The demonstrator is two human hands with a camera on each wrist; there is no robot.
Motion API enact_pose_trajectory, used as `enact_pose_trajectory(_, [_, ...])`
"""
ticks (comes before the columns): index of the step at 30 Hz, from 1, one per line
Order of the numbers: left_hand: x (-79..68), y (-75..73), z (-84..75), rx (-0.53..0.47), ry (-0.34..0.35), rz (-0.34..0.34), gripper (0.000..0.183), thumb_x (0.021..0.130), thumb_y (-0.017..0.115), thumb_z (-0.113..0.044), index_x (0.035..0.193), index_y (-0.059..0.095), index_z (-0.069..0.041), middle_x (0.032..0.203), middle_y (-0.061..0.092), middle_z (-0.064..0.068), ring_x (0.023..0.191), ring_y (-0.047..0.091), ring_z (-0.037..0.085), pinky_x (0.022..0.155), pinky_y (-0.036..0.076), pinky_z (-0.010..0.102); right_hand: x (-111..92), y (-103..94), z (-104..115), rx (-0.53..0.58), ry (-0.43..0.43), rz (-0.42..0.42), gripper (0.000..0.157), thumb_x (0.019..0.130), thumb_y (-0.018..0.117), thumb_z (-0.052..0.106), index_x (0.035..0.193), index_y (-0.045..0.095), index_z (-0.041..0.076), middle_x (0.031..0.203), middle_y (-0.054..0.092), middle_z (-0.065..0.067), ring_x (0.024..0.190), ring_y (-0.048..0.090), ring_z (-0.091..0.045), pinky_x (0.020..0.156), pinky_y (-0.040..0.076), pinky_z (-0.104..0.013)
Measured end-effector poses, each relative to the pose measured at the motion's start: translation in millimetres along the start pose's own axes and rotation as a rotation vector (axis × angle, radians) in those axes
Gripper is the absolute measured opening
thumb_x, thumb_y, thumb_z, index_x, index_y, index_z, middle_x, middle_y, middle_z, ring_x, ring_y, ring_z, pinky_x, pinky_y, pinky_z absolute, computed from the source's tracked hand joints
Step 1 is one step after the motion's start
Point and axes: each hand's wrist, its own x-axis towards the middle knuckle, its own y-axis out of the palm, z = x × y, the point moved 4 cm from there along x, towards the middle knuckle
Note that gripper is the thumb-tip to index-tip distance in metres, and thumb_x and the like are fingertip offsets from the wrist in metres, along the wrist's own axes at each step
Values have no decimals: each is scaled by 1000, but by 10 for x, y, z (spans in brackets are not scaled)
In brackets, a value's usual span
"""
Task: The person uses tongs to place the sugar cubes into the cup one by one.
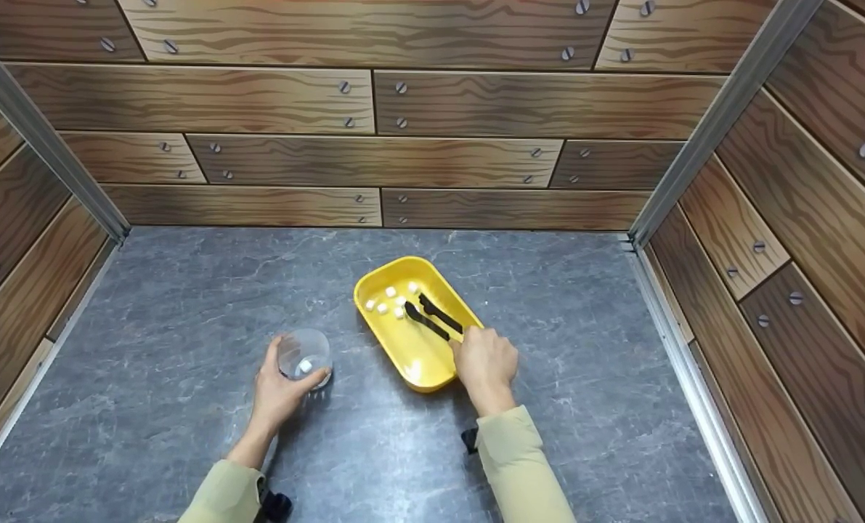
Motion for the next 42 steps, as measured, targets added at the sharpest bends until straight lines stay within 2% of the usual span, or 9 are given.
enact_pose_trajectory(4, [2,12,0,1,2,4,99,63,93,-34,141,43,2,132,54,26,121,51,42,102,40,54,5,2,-3,5,0,-11,38,90,69,42,115,73,13,90,70,-21,65,63,-40,49,46,-49])
enact_pose_trajectory(11, [12,30,-21,0,15,13,99,63,93,-35,141,44,1,131,54,26,120,52,42,101,41,54,12,-3,0,-11,-8,-40,32,89,71,41,86,72,10,71,64,-15,56,59,-36,46,44,-48])
enact_pose_trajectory(13, [19,32,-17,5,21,12,99,62,93,-35,140,44,1,130,55,26,120,52,41,101,40,54,13,-2,-4,-14,-11,-45,31,89,71,41,83,70,10,69,63,-14,56,59,-37,46,44,-49])
enact_pose_trajectory(21, [14,26,-37,-10,14,30,100,64,92,-36,141,42,3,133,53,26,123,50,41,104,39,53,25,7,-5,-7,-8,-21,30,89,70,42,85,72,12,69,62,-13,57,59,-35,45,44,-48])
enact_pose_trajectory(31, [-5,-6,0,10,22,8,98,63,93,-35,140,44,1,131,54,27,120,52,41,102,40,54,24,55,13,-8,18,0,33,88,71,45,87,72,11,66,59,-11,55,58,-32,45,44,-46])
enact_pose_trajectory(42, [-3,1,12,8,35,-5,98,61,94,-35,138,45,1,128,56,26,119,53,41,102,40,53,7,59,12,-5,-4,-31,33,89,70,43,78,67,12,67,61,-12,56,59,-36,45,44,-48])
